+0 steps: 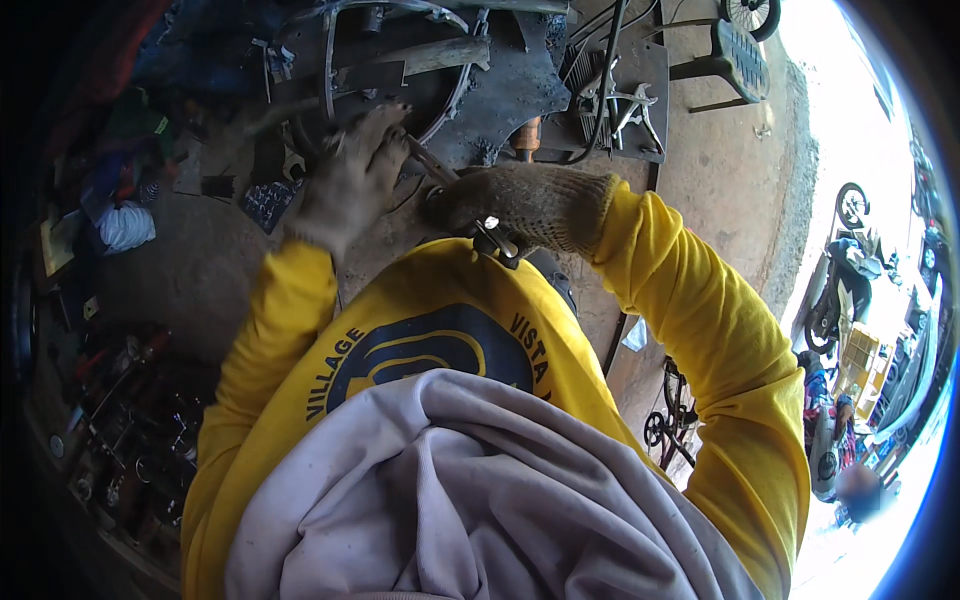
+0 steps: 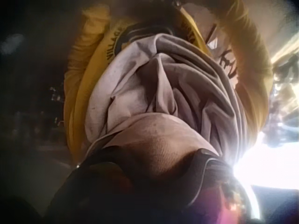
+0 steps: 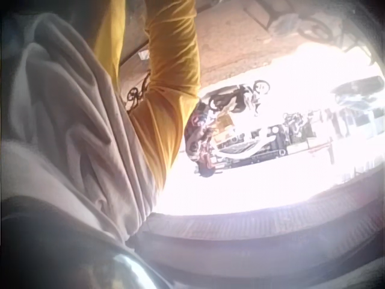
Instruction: The person handles various metal tubes and components on a fabrication jig, using a wrench to tighten bolts, a hammer to adjust placement, and gloves to grip and position the heavy parts.
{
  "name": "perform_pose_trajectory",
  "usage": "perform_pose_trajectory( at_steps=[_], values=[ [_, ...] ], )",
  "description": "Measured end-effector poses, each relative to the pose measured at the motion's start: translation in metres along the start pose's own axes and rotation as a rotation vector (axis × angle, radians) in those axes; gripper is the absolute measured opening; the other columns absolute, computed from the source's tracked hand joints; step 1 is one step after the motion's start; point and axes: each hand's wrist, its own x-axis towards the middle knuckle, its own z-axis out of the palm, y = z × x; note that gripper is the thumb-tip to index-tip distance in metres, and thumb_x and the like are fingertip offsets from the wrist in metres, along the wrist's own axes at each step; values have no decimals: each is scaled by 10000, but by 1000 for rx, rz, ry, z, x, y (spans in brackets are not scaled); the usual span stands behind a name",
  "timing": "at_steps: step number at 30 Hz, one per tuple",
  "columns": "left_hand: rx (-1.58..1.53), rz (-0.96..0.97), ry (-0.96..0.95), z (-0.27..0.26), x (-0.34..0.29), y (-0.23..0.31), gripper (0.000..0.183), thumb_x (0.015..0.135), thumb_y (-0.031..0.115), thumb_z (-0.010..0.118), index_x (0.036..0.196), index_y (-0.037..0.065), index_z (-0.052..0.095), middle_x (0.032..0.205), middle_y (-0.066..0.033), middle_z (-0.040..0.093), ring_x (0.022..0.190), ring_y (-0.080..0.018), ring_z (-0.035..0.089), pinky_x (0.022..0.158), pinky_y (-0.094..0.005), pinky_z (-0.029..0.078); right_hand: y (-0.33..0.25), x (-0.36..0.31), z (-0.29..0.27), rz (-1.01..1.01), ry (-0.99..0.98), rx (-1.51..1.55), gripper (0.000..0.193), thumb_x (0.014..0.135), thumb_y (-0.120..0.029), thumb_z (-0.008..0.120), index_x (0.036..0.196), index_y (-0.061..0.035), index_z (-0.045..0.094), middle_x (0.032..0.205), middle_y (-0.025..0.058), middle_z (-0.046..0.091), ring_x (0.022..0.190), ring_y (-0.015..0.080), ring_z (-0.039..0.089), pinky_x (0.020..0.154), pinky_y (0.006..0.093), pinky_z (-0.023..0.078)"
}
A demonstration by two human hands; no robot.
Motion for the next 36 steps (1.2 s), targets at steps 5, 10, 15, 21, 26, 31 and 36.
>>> perform_pose_trajectory(
  at_steps=[5, 10, 15, 21, 26, 31, 36],
  values=[
    [759, 88, 88, 0, -58, 10, 515, 880, 195, 584, 1374, 68, 514, 1410, -181, 511, 1041, -321, 651, 885, -397, 532, 8, -10, -3, -409, 52, -526, 354, 853, -10, 631, 1207, -15, 628, 1257, 81, 638, 1108, 165, 625, 844, 309, 549],
    [638, -49, -105, 16, -58, 2, 594, 854, 176, 560, 1422, 42, 450, 1454, -216, 459, 957, -293, 674, 797, -388, 558, -3, -8, 12, 79, 70, 342, 459, 821, 9, 624, 1278, -42, 607, 1336, 108, 583, 1196, 236, 590, 970, 341, 518],
    [663, 94, 106, 32, -53, -17, 642, 821, 159, 564, 1437, 36, 433, 1436, -219, 476, 879, -258, 686, 755, -366, 563, -6, -11, 15, 78, 116, -48, 326, 939, -72, 543, 1253, -40, 624, 1214, 90, 622, 1101, 185, 620, 900, 327, 539],
    [672, 108, 152, 20, -44, -14, 413, 996, 315, 476, 1264, 16, 573, 1132, -128, 633, 842, -255, 679, 720, -366, 548, -21, -9, 27, 188, 257, 177, 373, 941, -251, 571, 1234, -23, 610, 1052, 33, 673, 928, 110, 621, 793, 271, 489],
    [643, 212, 177, 15, -44, -22, 374, 972, 277, 493, 1223, 18, 592, 1113, -131, 644, 862, -250, 685, 711, -360, 541, -14, -6, 29, 121, 172, 273, 318, 930, -152, 578, 1222, -31, 611, 1086, 68, 655, 970, 146, 637, 815, 285, 517],
    [604, 213, 174, 18, -45, -28, 396, 899, 206, 526, 1242, 17, 588, 1123, -126, 655, 870, -238, 690, 705, -373, 536, -6, -6, 29, -5, 164, 78, 243, 918, -35, 586, 1158, -34, 630, 1105, 104, 637, 1017, 180, 650, 845, 317, 558],
    [578, 128, 155, 28, -45, -31, 454, 833, 189, 565, 1261, 40, 589, 1108, -96, 664, 812, -220, 692, 662, -381, 524, -25, -10, 37, 333, 300, 742, 359, 906, -82, 623, 1253, -1, 578, 1123, 111, 634, 1023, 203, 651, 903, 353, 558]
  ],
)
